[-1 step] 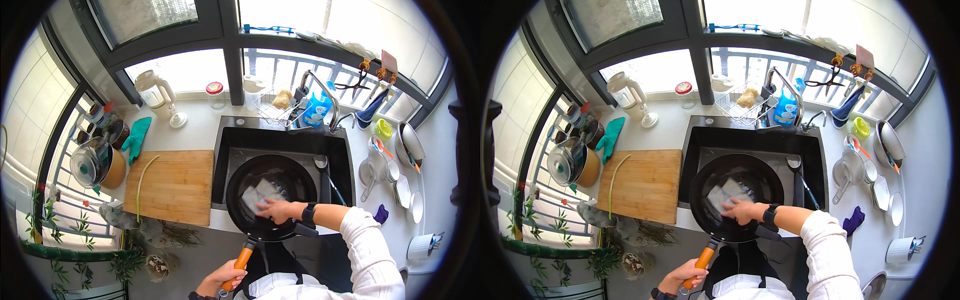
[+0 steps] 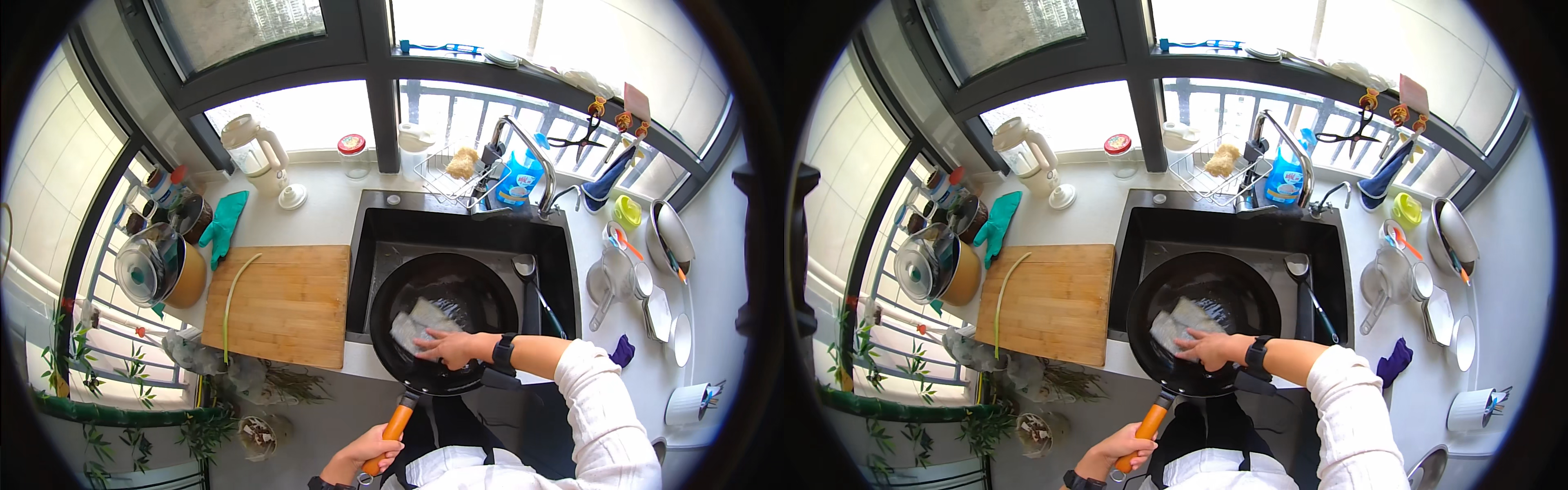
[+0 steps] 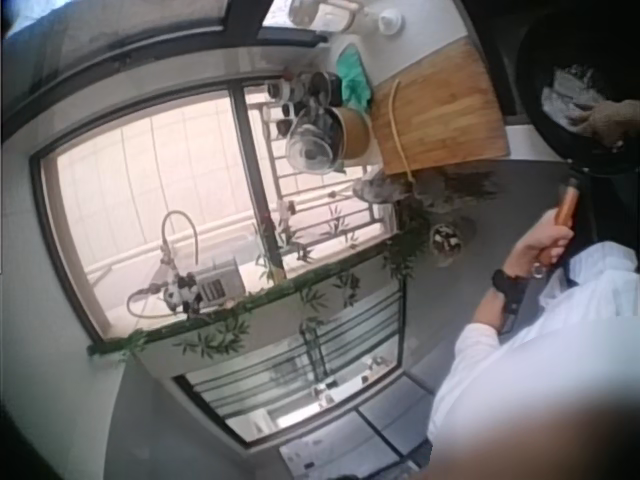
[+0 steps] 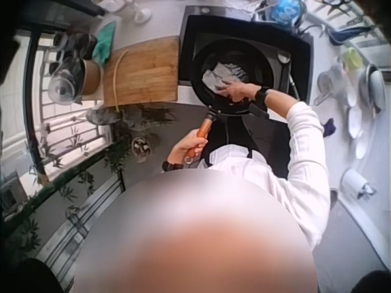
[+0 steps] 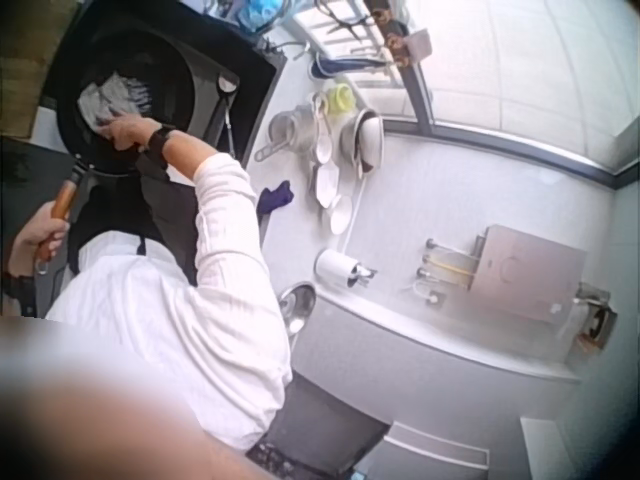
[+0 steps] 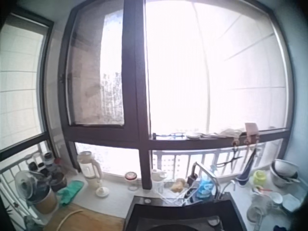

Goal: The person washes a glass pot lid and a wok in the kitchen sink using a sponge and running water. They scrub both items, rinse them under the tap, and place the lid on a steamer insert on the counter.

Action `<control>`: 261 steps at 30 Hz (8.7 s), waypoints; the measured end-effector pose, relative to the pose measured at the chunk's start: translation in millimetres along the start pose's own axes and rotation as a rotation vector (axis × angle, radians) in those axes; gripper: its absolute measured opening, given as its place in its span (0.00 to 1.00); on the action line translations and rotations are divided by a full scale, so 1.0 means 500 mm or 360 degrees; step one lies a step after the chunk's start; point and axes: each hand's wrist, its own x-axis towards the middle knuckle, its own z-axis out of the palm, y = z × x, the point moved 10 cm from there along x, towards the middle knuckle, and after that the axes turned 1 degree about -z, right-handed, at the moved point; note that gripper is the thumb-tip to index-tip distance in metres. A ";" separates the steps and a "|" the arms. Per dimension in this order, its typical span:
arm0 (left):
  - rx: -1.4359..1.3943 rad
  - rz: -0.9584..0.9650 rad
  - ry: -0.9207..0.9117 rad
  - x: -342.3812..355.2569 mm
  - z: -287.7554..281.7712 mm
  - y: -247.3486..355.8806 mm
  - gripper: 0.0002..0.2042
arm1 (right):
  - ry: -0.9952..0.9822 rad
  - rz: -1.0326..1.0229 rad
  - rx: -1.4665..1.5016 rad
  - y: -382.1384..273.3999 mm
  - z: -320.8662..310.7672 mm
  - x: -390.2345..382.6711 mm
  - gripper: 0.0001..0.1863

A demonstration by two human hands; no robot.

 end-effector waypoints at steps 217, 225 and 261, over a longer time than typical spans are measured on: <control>-0.0369 0.0186 0.0107 0.123 0.193 0.182 0.08 | 0.1040 0.1426 0.0458 0.577 -0.281 -0.422 0.36; -0.0753 0.0133 -0.0020 0.195 0.231 0.209 0.06 | 0.0932 0.1218 0.0327 0.573 -0.329 -0.381 0.19; -0.0888 0.0031 -0.0246 0.294 0.323 0.201 0.04 | -0.0463 0.0252 0.0352 0.463 0.123 -0.283 0.22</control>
